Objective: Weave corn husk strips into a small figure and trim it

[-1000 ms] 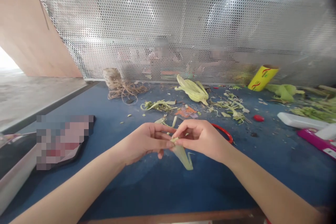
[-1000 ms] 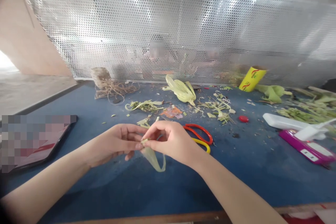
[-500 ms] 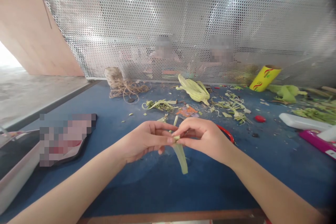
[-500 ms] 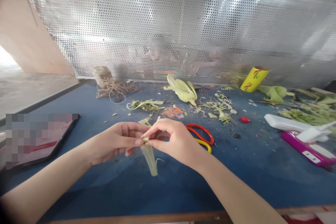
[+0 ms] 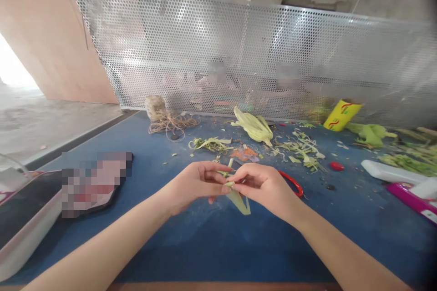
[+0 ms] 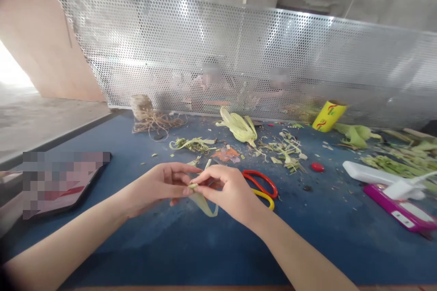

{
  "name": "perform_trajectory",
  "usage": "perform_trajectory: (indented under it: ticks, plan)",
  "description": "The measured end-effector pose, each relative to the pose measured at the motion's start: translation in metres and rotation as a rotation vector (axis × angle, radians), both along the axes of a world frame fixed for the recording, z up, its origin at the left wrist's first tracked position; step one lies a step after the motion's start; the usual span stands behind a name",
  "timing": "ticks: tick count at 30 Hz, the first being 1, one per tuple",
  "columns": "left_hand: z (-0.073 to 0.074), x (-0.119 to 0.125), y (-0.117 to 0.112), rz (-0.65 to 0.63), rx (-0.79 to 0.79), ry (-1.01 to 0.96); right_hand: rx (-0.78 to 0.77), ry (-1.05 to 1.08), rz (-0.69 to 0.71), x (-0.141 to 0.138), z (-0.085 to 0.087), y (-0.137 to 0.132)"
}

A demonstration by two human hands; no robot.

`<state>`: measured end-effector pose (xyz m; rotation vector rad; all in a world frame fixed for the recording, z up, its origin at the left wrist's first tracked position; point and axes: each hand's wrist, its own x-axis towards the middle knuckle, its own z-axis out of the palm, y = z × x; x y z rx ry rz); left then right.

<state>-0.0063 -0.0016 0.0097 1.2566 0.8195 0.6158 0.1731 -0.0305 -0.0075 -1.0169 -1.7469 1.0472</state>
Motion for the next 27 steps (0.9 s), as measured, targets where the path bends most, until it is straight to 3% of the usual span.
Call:
perform_trajectory:
  ticks: [10,19,27]
  plan:
    - [-0.008,0.001,-0.001,0.121,0.282,0.055,-0.299,0.224,0.091,-0.004,-0.002,0.004]
    - [-0.007,0.004,-0.001,0.034,0.146,0.076,-0.228,0.108,-0.001,-0.002,-0.001,0.005]
    - [-0.007,0.006,-0.001,0.143,0.112,0.034,-0.234,0.164,0.015,-0.002,-0.002,0.005]
